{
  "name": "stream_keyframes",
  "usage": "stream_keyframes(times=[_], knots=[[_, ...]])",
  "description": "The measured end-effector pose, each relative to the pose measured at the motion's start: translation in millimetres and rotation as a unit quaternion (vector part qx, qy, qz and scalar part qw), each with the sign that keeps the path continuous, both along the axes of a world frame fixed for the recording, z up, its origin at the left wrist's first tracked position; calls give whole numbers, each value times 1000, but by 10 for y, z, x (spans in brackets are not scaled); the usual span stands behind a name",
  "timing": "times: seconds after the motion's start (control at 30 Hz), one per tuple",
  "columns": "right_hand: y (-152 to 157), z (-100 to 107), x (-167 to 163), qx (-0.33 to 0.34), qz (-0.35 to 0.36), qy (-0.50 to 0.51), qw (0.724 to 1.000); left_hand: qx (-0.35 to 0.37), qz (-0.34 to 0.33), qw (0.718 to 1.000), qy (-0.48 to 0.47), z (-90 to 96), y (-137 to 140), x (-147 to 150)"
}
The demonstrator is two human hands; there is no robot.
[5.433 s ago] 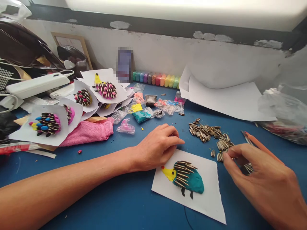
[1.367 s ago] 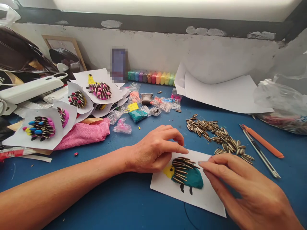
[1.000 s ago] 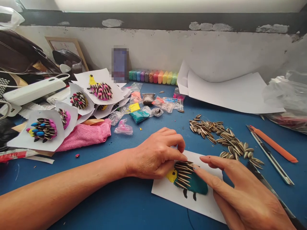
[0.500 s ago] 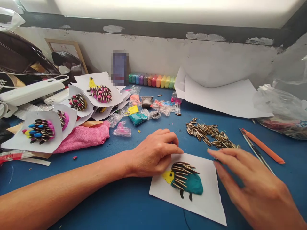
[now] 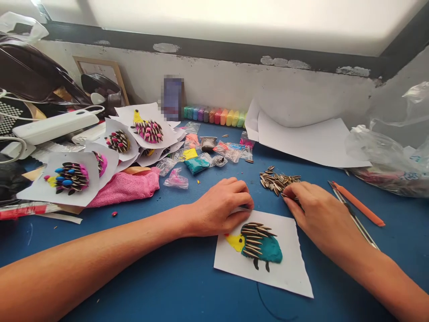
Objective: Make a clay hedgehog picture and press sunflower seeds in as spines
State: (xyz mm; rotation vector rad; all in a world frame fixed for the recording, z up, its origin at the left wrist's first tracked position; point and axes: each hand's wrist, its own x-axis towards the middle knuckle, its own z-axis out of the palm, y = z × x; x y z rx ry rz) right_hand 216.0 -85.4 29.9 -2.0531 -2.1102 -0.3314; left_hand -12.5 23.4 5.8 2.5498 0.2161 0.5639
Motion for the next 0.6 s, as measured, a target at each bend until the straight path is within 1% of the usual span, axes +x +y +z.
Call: stream_keyframes(times=[0.13,0.23,0.43,0.5,0.6], knots=[[-16,10,-10,-3,-7,14,1000,-21,4,1000,13,15,15,14],[-71,40,-14,11,-15,24,1000,-34,8,999,16,22,23,23],[-204,210,-68,56,-47,62,995,-32,-1,999,2,18,21,17],[-251,245,-99,54,-36,97,993,-30,0,1000,0,17,20,17],[-328,230,-137,33,8,162,986,-28,2,1000,3,17,23,23]])
